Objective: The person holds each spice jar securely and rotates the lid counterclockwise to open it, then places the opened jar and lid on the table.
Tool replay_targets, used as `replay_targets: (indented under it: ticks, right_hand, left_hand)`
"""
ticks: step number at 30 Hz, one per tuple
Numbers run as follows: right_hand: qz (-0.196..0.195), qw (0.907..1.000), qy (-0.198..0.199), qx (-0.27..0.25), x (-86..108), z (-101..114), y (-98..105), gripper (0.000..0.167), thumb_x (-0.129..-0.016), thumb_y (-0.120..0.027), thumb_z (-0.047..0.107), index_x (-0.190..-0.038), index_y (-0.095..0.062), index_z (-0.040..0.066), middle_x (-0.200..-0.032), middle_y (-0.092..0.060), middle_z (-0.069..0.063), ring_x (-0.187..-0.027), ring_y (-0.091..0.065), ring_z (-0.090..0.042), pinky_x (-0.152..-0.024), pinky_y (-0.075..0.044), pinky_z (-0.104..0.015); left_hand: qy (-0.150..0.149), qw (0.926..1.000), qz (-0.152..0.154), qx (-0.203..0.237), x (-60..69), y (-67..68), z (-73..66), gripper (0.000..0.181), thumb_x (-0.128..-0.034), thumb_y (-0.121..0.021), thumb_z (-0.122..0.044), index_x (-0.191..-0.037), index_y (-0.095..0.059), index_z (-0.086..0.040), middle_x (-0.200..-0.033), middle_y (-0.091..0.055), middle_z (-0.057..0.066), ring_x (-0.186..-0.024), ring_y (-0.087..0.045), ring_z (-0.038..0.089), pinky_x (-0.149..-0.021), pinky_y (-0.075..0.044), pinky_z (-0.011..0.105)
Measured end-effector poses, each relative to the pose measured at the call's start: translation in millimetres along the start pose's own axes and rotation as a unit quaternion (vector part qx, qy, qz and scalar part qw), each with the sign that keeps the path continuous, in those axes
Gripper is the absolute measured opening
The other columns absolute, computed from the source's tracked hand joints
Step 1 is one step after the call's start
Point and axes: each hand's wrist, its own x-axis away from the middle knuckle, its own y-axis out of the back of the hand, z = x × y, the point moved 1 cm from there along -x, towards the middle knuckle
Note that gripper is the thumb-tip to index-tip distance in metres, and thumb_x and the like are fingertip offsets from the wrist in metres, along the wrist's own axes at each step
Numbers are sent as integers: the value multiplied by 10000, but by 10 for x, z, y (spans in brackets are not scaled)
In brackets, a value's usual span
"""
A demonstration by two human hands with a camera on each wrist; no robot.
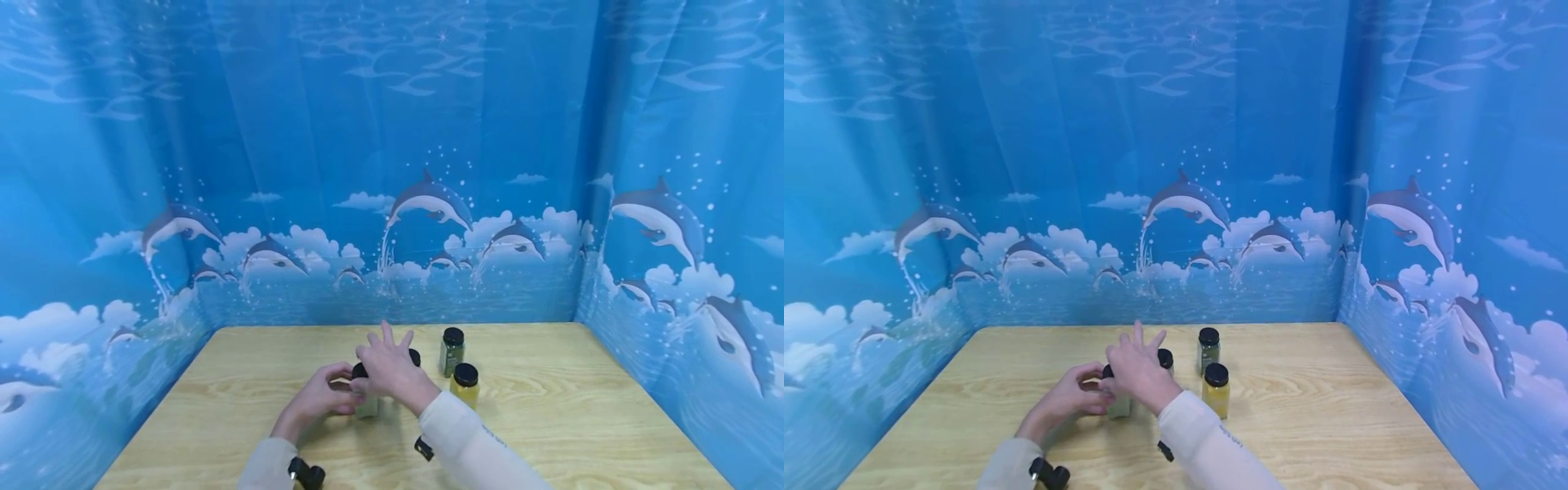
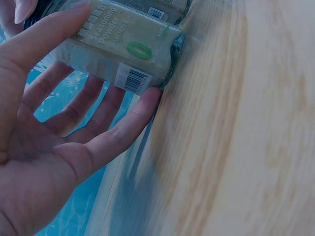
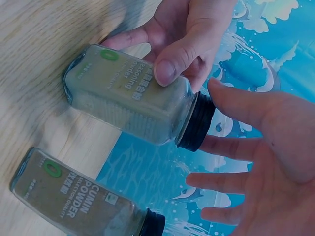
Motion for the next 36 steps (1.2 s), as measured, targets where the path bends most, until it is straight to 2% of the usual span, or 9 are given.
replay_targets:
  ticks: [4,8,16,22,26,33,36]
  right_hand:
    - [-44,9998,-22,206,-8,-8,4,482,-871,-775,552,-1185,-723,190,-1515,-550,-138,-1549,-269,-455,-1112,-277,-845]
    - [-69,9997,0,218,-17,-11,5,429,-856,-795,536,-1106,-745,190,-1497,-565,-140,-1546,-272,-455,-1109,-284,-844]
    - [16,9998,207,38,-4,-3,29,301,-851,-849,346,-1115,-754,237,-1444,-590,-116,-1538,-271,-465,-1091,-289,-856]
    - [94,9997,218,-30,-2,5,37,285,-861,-844,300,-1124,-750,246,-1465,-582,-112,-1548,-255,-468,-1098,-278,-856]
    - [100,9997,233,-9,-1,2,42,305,-860,-844,307,-1142,-746,246,-1466,-582,-110,-1548,-256,-464,-1101,-280,-853]
    - [185,9996,210,-25,15,20,42,503,-869,-820,415,-1325,-673,264,-1498,-555,-104,-1560,-237,-453,-1105,-267,-856]
    - [191,9997,155,-94,19,35,43,521,-883,-804,421,-1354,-652,258,-1523,-538,-113,-1565,-229,-451,-1113,-252,-857]
  left_hand:
    - [46,9999,22,94,-7,-3,14,458,-852,-824,-112,-1252,-633,3,-1157,-716,77,-1021,-727,215,-830,-652,406]
    - [75,9999,-4,144,-12,-9,20,467,-842,-831,-104,-1248,-630,8,-1142,-723,70,-1013,-724,213,-816,-651,394]
    - [-6,9998,-7,175,-12,-13,12,469,-839,-834,-95,-1247,-628,9,-1136,-725,78,-1008,-719,197,-816,-655,396]
    - [-36,9997,0,259,1,-15,6,484,-844,-825,-77,-1259,-605,42,-1138,-731,67,-1028,-716,187,-839,-654,420]
    - [-70,9997,-5,248,5,-17,4,489,-851,-819,-73,-1270,-600,51,-1143,-730,69,-1034,-714,190,-841,-654,429]
    - [-63,9998,-12,206,9,-21,11,512,-844,-825,-86,-1290,-605,36,-1171,-717,96,-1034,-718,205,-854,-651,441]
    - [-59,9998,-17,170,5,-22,16,520,-840,-825,-91,-1296,-605,30,-1205,-708,121,-1048,-716,217,-867,-648,449]
